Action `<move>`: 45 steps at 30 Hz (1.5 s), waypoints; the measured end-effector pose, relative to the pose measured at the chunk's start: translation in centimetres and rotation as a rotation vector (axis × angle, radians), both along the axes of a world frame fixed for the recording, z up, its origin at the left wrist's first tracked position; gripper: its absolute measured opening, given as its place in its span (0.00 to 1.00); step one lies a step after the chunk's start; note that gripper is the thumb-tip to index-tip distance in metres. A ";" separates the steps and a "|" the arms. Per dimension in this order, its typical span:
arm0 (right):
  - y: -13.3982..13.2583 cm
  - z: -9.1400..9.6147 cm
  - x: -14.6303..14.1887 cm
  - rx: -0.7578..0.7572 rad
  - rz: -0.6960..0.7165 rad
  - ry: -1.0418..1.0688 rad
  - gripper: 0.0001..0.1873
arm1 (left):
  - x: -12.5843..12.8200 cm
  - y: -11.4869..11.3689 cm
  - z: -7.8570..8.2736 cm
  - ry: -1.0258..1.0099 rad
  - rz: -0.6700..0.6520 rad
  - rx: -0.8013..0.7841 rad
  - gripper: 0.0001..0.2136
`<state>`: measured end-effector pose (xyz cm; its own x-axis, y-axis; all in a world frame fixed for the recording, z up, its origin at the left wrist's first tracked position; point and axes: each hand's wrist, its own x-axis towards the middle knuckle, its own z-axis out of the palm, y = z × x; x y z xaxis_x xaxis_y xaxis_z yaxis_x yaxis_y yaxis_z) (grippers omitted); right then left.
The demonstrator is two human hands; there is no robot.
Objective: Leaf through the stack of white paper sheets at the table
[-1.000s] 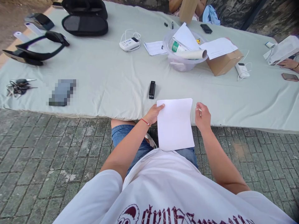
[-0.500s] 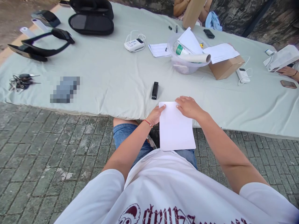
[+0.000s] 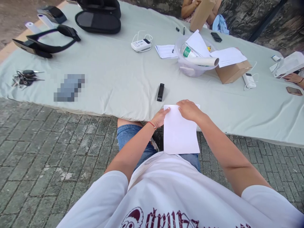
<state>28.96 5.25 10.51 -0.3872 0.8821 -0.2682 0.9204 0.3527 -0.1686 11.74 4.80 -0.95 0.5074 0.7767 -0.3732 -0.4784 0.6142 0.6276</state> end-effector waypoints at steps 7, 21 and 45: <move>0.8 -0.8 -3.2 0.001 0.099 0.047 0.29 | 0.0 0.4 0.1 -0.045 -0.035 0.029 0.18; 1.1 -1.3 -4.6 0.021 0.120 0.004 0.26 | 0.1 0.4 -0.1 -0.036 -0.055 0.074 0.24; 4.0 -1.4 -4.4 -0.090 -0.077 0.332 0.10 | -0.5 -4.4 1.0 0.113 0.232 0.175 0.17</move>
